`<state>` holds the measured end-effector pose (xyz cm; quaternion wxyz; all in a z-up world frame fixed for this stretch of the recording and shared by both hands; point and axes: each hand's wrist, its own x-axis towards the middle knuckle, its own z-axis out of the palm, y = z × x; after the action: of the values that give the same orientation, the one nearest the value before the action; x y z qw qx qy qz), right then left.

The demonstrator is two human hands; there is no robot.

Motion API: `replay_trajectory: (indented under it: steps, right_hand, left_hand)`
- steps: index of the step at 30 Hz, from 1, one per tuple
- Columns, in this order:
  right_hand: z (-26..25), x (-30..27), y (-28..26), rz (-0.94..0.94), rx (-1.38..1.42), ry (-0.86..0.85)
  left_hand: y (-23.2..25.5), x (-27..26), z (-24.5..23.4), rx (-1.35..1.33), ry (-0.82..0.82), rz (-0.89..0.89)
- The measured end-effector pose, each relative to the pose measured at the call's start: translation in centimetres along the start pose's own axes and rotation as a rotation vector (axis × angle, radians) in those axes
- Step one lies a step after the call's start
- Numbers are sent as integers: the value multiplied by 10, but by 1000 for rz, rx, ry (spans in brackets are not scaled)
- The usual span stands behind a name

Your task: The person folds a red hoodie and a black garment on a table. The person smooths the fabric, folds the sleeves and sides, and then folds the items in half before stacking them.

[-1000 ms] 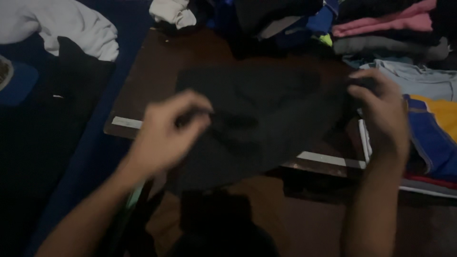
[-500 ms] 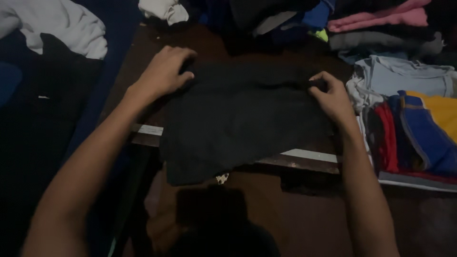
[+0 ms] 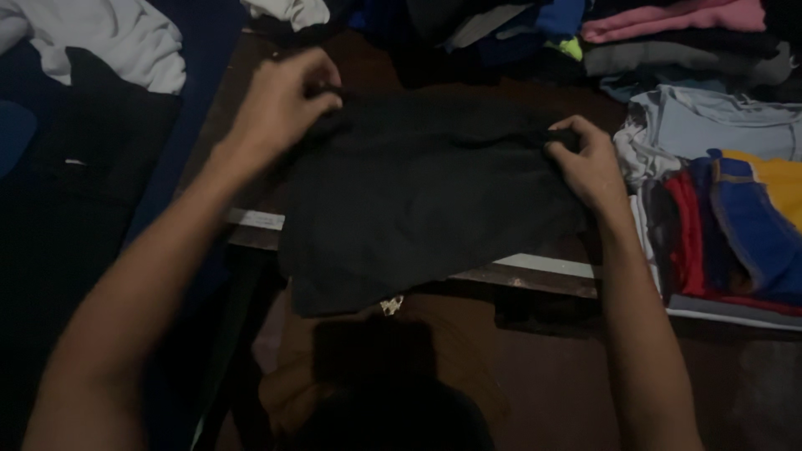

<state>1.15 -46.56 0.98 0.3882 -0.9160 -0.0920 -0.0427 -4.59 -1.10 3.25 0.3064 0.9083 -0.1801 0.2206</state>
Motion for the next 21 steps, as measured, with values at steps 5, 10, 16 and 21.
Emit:
replay_trajectory:
  steps: [5,10,16,21]
  right_hand:
    - [-2,-2,-7,-22,137,-11]
    - [-6,-8,-18,125,88,-19]
    - [-38,-20,-46,23,144,-33]
    - [-47,-11,-62,212,261,18]
  left_hand:
    - [-20,2,-6,32,38,-96]
    - [-11,-14,-1,83,-186,-151]
    - [1,-12,-16,-30,-200,-232]
    - [-23,8,-19,-17,-77,-148]
